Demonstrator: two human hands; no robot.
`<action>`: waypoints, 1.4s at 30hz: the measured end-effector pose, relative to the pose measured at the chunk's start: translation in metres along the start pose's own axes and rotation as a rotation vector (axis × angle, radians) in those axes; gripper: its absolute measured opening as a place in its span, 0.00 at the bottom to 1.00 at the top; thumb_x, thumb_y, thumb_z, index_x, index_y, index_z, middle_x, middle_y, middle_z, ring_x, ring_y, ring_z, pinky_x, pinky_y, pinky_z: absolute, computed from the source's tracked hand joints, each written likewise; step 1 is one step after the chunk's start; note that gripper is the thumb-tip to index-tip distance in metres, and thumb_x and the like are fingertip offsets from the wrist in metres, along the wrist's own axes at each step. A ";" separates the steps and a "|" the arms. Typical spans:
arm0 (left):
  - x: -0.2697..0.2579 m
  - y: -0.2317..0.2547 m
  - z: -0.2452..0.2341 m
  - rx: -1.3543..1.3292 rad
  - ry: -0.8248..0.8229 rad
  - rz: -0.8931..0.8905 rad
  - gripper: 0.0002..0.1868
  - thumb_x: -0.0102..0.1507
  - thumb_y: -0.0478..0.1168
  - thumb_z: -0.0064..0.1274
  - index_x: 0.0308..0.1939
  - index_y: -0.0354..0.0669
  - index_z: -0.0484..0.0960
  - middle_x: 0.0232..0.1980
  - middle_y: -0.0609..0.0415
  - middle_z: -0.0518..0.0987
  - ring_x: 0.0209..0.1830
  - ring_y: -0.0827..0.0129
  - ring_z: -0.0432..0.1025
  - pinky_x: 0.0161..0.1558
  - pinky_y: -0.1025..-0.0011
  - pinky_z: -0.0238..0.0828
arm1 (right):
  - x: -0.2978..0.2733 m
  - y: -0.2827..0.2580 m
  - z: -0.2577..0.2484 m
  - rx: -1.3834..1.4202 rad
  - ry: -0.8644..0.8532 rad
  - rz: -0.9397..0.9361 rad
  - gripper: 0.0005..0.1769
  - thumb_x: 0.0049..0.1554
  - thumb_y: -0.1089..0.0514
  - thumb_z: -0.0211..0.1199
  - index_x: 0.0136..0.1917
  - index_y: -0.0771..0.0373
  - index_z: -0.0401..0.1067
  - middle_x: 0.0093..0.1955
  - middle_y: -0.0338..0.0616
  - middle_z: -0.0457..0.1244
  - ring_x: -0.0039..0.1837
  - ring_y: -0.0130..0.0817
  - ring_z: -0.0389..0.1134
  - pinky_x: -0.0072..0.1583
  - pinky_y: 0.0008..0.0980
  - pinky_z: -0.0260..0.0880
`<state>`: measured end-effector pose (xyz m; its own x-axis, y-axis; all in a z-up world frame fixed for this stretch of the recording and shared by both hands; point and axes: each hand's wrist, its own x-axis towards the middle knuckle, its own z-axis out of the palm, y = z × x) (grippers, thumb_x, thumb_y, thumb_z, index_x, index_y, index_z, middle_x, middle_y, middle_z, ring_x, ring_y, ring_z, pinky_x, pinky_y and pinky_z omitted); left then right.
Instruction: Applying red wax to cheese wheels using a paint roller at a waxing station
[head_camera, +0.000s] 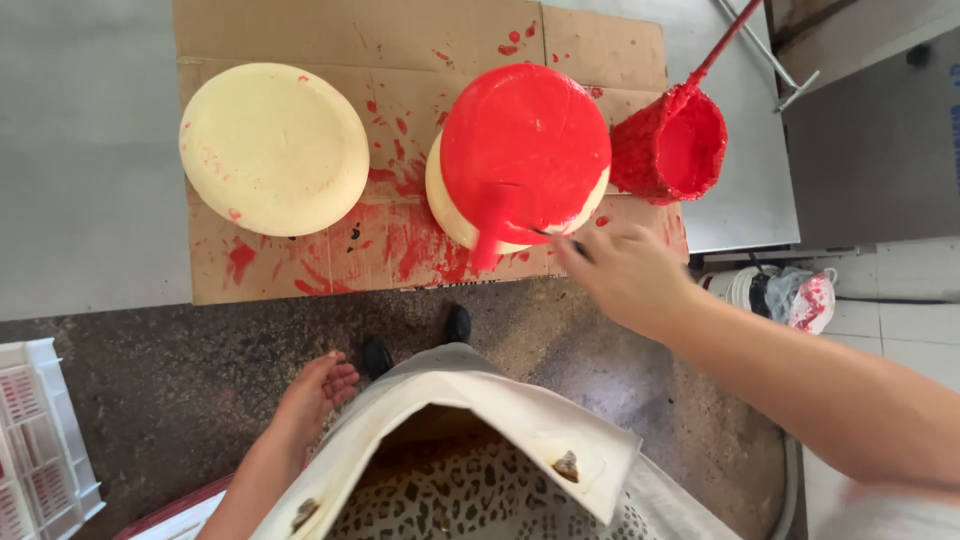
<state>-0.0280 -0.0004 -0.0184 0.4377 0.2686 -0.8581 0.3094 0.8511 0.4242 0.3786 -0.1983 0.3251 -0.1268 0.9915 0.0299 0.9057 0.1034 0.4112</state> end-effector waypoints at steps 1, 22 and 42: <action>0.002 -0.002 -0.001 -0.003 -0.006 0.006 0.29 0.72 0.52 0.50 0.69 0.35 0.69 0.54 0.38 0.76 0.55 0.46 0.76 0.54 0.54 0.75 | 0.015 -0.009 0.010 -0.014 0.027 -0.001 0.23 0.56 0.54 0.56 0.65 0.53 0.71 0.43 0.42 0.63 0.34 0.36 0.70 0.49 0.35 0.65; -0.039 0.050 -0.003 -0.008 0.078 -0.040 0.22 0.73 0.48 0.45 0.64 0.37 0.74 0.51 0.39 0.78 0.54 0.50 0.75 0.56 0.54 0.73 | -0.078 -0.053 0.006 1.623 -0.385 1.109 0.11 0.66 0.58 0.52 0.59 0.62 0.71 0.44 0.41 0.66 0.43 0.28 0.62 0.48 0.27 0.65; -0.021 0.027 -0.030 -0.048 0.118 -0.035 0.17 0.73 0.50 0.46 0.58 0.42 0.75 0.48 0.41 0.79 0.52 0.53 0.76 0.53 0.60 0.72 | -0.096 -0.038 0.078 0.144 -0.318 0.754 0.27 0.67 0.33 0.48 0.33 0.49 0.63 0.25 0.36 0.58 0.34 0.48 0.65 0.31 0.49 0.57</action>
<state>-0.0539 0.0306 0.0025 0.3243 0.2867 -0.9015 0.2807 0.8809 0.3811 0.3876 -0.2915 0.2353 0.6357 0.7718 -0.0173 0.7477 -0.6100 0.2623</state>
